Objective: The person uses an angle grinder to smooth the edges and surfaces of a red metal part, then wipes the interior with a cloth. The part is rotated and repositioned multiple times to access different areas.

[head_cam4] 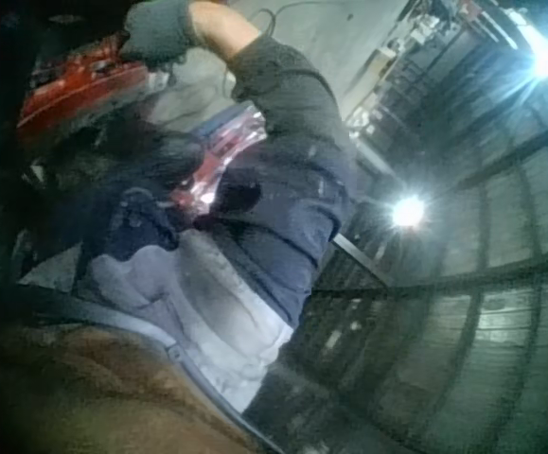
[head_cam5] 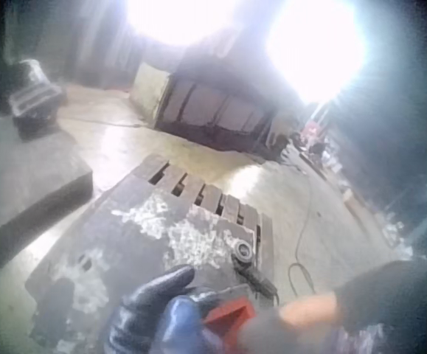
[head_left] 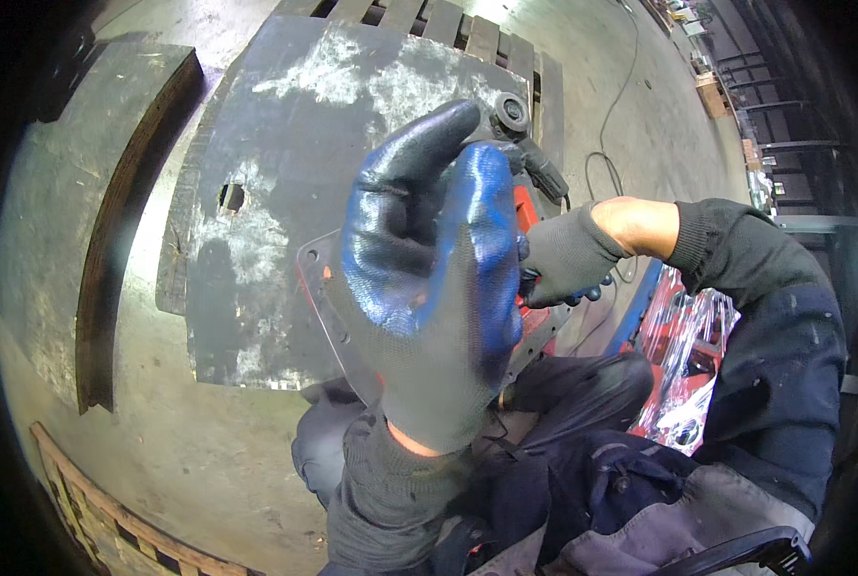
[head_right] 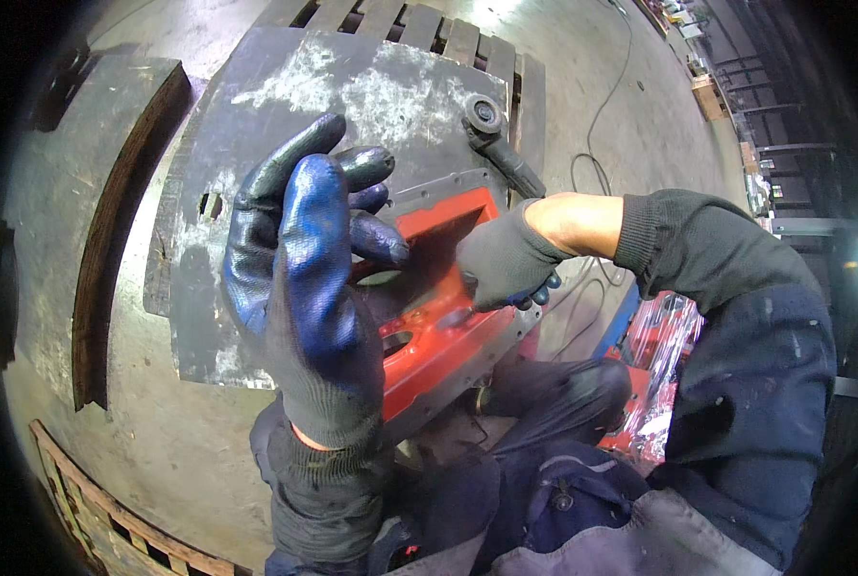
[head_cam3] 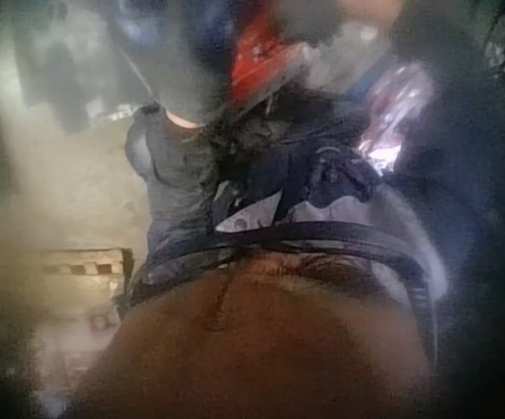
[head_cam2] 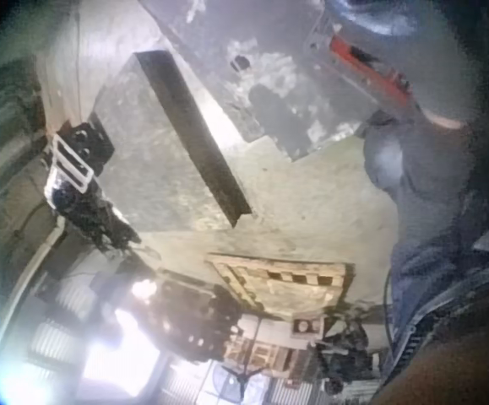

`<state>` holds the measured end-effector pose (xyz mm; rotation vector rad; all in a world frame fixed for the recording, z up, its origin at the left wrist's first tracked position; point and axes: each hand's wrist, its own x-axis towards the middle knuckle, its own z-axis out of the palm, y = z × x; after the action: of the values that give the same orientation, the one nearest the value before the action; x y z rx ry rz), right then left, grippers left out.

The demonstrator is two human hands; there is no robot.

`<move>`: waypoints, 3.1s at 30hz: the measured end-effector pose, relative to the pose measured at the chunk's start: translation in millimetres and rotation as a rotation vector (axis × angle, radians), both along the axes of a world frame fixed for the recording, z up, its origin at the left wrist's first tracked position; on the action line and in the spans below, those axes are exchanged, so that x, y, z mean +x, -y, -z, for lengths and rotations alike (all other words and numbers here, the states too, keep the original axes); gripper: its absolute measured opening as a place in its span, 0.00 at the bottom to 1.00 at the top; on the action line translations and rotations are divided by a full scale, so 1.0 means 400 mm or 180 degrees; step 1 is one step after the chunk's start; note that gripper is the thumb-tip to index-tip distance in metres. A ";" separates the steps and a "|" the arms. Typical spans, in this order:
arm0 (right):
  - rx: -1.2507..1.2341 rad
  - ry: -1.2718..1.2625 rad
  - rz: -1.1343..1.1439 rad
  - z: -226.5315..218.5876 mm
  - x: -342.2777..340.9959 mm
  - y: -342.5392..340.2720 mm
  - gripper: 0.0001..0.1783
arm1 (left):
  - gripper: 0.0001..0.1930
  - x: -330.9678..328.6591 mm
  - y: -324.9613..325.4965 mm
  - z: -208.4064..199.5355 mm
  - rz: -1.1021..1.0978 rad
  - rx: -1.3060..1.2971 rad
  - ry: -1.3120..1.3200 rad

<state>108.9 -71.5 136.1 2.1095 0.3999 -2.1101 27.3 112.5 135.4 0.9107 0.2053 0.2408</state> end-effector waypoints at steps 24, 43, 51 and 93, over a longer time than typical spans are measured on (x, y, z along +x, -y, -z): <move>0.0316 0.0527 0.0243 -0.093 0.014 0.104 0.20 | 0.19 0.005 -0.015 -0.007 -0.0125 0.0080 -0.0022; 0.1355 0.1393 0.4944 -0.033 -0.643 0.511 0.18 | 0.25 0.010 -0.032 0.026 -0.0155 0.0552 0.0170; 0.1405 0.1997 0.4596 0.112 -0.681 0.439 0.23 | 0.26 0.006 -0.017 0.028 -0.0045 0.0825 0.0044; 0.0748 0.1099 0.2961 -0.081 -0.259 0.354 0.21 | 0.18 0.015 -0.039 -0.004 -0.0061 -0.0163 -0.0052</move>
<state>5.2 -213.0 168.5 3.1460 -0.5076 -2.0218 33.2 128.0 137.1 0.8604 0.2345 0.2450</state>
